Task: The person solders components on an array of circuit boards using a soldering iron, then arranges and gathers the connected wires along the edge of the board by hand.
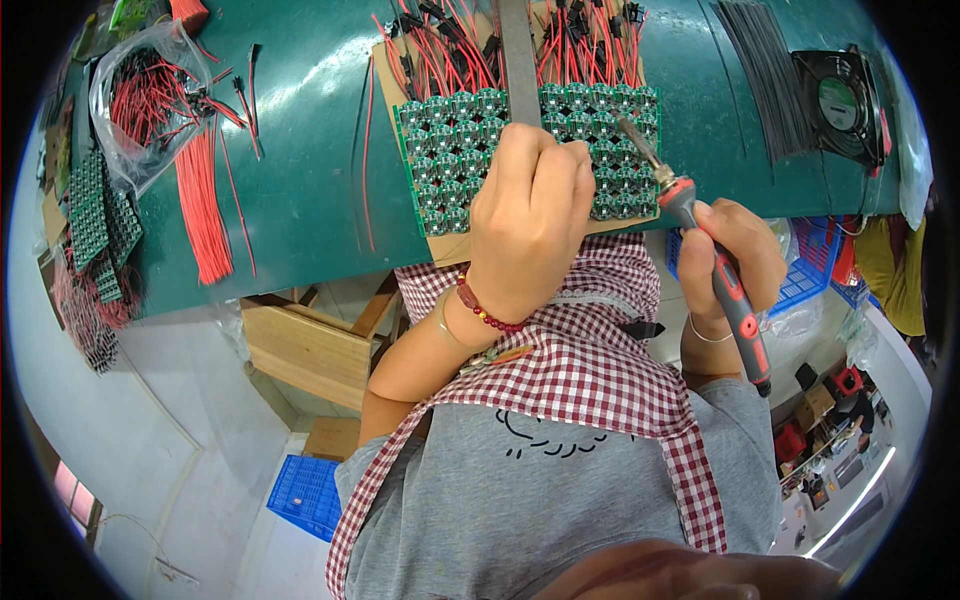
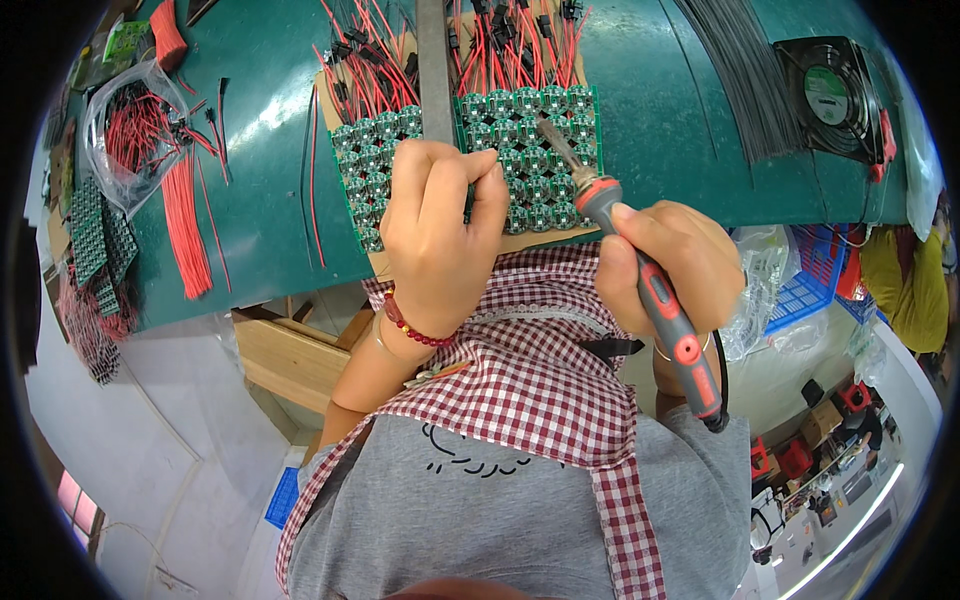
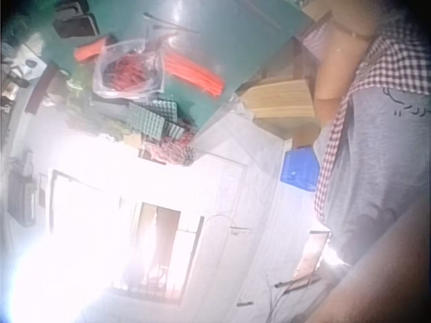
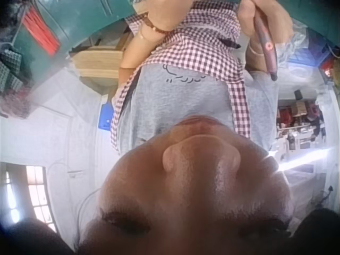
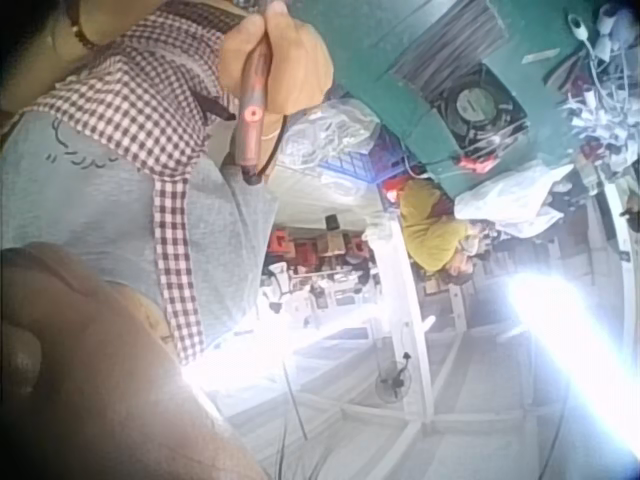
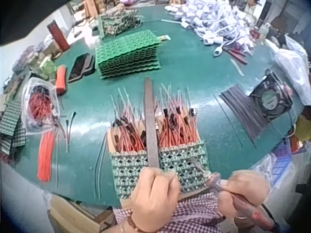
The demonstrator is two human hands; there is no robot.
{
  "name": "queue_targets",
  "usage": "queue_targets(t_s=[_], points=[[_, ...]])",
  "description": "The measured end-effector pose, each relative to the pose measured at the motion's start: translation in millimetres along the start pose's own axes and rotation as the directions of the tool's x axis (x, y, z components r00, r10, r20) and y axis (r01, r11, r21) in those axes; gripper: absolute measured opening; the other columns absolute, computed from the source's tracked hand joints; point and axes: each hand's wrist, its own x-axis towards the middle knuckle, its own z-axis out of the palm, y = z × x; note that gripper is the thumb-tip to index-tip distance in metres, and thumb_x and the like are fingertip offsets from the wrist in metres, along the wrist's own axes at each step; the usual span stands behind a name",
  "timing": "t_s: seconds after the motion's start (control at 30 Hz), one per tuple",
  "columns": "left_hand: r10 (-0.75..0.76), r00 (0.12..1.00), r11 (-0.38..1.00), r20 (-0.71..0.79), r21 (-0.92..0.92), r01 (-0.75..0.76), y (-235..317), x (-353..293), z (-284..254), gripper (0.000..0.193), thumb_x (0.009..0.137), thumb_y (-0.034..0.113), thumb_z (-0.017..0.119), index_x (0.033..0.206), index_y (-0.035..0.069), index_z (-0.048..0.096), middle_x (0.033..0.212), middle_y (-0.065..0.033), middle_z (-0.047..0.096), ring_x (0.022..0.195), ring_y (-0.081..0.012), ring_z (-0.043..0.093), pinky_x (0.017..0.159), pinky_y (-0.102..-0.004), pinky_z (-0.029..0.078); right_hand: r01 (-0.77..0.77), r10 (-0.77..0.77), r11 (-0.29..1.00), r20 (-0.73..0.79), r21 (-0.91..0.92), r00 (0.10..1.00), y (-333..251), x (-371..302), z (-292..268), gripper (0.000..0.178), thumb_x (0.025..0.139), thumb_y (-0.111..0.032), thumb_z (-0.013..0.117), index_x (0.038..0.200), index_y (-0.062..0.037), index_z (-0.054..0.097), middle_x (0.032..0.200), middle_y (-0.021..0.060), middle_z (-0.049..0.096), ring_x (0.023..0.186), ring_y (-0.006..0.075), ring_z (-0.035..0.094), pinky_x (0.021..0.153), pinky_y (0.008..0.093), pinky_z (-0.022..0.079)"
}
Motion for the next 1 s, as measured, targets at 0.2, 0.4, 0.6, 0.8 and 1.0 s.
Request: queue_targets(t_s=[0.2,0.4,0.6,0.8,1.0], points=[[0.004,1.0,1.0,0.008,0.026,-0.005,-4,-2,3,0.015,0.075,-0.004,0.074,0.085,0.001,0.063,0.081,-0.0096,0.056,0.061,-0.0233,0.058,0.049,-0.0339,0.045,0.007,-0.008,1.0,0.052,0.02,0.999,8,0,8,0.017,0.074,0.001,0.068,0.09,0.0041,0.065,0.058,0.0099,0.058,0.047,0.0225,0.06,0.044,0.0303,0.047],[-0.02,0.998,0.998,0.062,0.065,0.015,-3,-1,3,0.012,0.078,0.001,0.071,0.087,0.001,0.062,0.082,-0.0096,0.051,0.066,-0.0259,0.059,0.054,-0.036,0.049,0.014,-0.015,1.0,0.076,0.012,0.997,10,1,10,0.018,0.072,0.002,0.07,0.089,0.0038,0.065,0.058,0.0099,0.059,0.048,0.0221,0.06,0.045,0.0303,0.048],[-0.015,0.999,0.994,0.035,0.104,0.012,-3,0,6,0.013,0.076,0.001,0.076,0.084,0.003,0.066,0.079,-0.0069,0.057,0.059,-0.0217,0.059,0.049,-0.0333,0.045,0.017,-0.015,1.0,0.108,-0.023,0.994,4,6,10,0.02,0.071,0.003,0.071,0.09,0.0029,0.066,0.061,0.0098,0.06,0.05,0.0227,0.061,0.047,0.0305,0.048],[-0.027,1.0,0.999,0.016,0.038,0.026,-3,-2,3,0.016,0.076,0.0,0.076,0.086,0.002,0.063,0.08,-0.0091,0.057,0.062,-0.0239,0.059,0.051,-0.0342,0.046,0.101,-0.09,0.993,0.172,-0.054,0.981,-4,14,4,0.021,0.07,0.002,0.071,0.09,0.0034,0.066,0.06,0.0091,0.058,0.048,0.0223,0.059,0.046,0.0303,0.047],[-0.046,0.998,0.997,0.043,-0.053,0.048,-2,-8,-1,0.019,0.076,-0.004,0.074,0.089,0.0,0.06,0.082,-0.0106,0.056,0.068,-0.0253,0.059,0.056,-0.0342,0.048,0.064,-0.062,0.998,0.121,-0.01,0.991,-6,4,-14,0.015,0.075,-0.001,0.068,0.089,0.0052,0.065,0.059,0.0099,0.057,0.045,0.0211,0.055,0.043,0.0311,0.045]])
